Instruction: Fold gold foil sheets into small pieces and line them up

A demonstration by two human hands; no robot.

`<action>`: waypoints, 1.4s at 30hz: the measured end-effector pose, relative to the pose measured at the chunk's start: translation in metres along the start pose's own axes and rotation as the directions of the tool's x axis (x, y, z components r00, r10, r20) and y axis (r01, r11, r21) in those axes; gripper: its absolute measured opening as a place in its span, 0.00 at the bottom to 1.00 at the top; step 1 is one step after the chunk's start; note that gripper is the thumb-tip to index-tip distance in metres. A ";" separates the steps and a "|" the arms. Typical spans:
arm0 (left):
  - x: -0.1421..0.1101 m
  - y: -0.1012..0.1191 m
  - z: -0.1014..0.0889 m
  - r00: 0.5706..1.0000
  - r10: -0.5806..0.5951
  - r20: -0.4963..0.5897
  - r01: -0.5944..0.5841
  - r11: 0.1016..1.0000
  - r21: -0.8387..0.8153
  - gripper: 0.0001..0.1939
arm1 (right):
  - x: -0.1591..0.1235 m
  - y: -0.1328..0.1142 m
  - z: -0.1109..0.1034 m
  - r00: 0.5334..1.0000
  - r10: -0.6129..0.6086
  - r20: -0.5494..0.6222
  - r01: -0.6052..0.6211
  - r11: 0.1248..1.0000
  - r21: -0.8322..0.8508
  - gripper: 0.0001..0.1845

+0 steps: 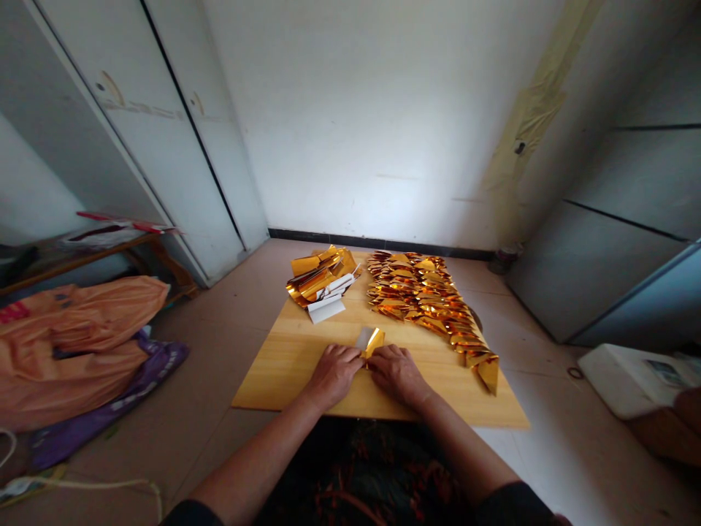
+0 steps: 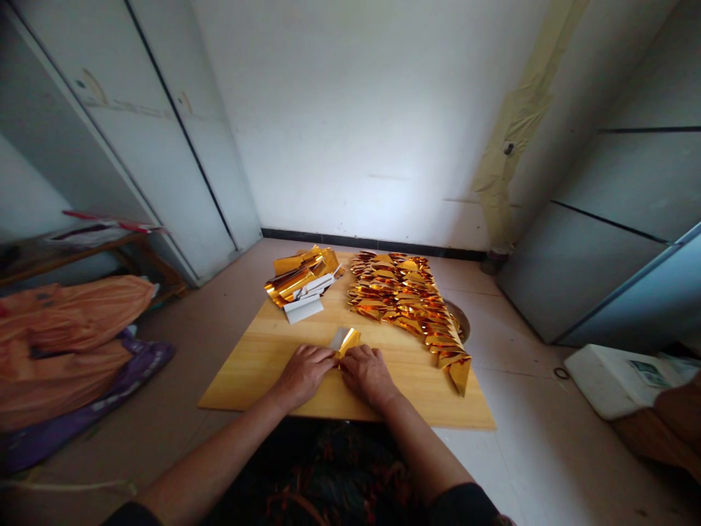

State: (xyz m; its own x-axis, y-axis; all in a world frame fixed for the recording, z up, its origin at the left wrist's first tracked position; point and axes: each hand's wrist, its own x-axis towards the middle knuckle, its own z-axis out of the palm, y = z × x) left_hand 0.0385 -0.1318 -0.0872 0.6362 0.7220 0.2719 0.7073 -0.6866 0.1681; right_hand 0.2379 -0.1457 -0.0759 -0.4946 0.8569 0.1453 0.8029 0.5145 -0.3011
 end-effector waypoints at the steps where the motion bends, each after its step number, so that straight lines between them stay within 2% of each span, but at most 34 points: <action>1: -0.001 0.001 -0.001 1.000 -0.006 0.002 0.006 1.000 0.005 0.12 | 0.000 0.004 0.001 1.000 -0.025 -0.003 0.025 1.000 0.005 0.08; 5: -0.002 0.004 -0.001 0.998 -0.047 -0.037 0.046 0.999 -0.027 0.10 | 0.003 0.018 0.006 0.994 -0.093 -0.049 0.094 0.995 0.028 0.05; 9: 0.003 0.007 0.003 0.989 -0.104 -0.107 0.098 0.993 -0.061 0.04 | 0.004 0.025 0.012 0.987 -0.127 -0.102 0.131 0.991 0.031 0.06; 12: 0.006 0.011 0.007 0.980 -0.133 -0.149 0.127 0.991 -0.052 0.04 | 0.005 0.028 0.016 0.982 -0.137 -0.128 0.141 0.990 0.024 0.08; 20: 0.005 0.012 0.013 0.972 -0.070 -0.222 0.080 0.996 0.037 0.08 | 0.011 0.032 0.016 0.979 -0.137 -0.148 0.150 0.985 0.082 0.13; 26: 0.005 0.011 0.016 0.968 -0.084 -0.236 0.093 0.995 0.026 0.08 | 0.010 0.034 0.008 0.977 -0.179 -0.113 0.194 0.970 0.145 0.08; 34: 0.000 0.006 0.019 0.963 -0.063 -0.263 0.055 0.998 -0.036 0.08 | 0.020 0.028 0.022 0.984 -0.014 -0.176 0.042 0.988 0.152 0.06; 39: -0.007 0.003 0.014 0.973 -0.008 -0.229 0.004 1.000 -0.018 0.10 | 0.025 0.017 0.015 0.980 0.161 -0.119 -0.141 0.977 0.157 0.05; 42: -0.007 0.001 0.013 0.979 0.022 -0.201 -0.021 1.000 0.008 0.11 | 0.029 0.013 0.011 0.972 0.226 -0.066 -0.215 0.966 0.143 0.05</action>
State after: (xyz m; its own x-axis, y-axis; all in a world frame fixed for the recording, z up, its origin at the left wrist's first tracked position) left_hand 0.0390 -0.1365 -0.1011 0.5770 0.6744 0.4607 0.6960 -0.7011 0.1548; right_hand 0.2308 -0.1147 -0.0856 -0.2772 0.9512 0.1358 0.8342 0.3084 -0.4571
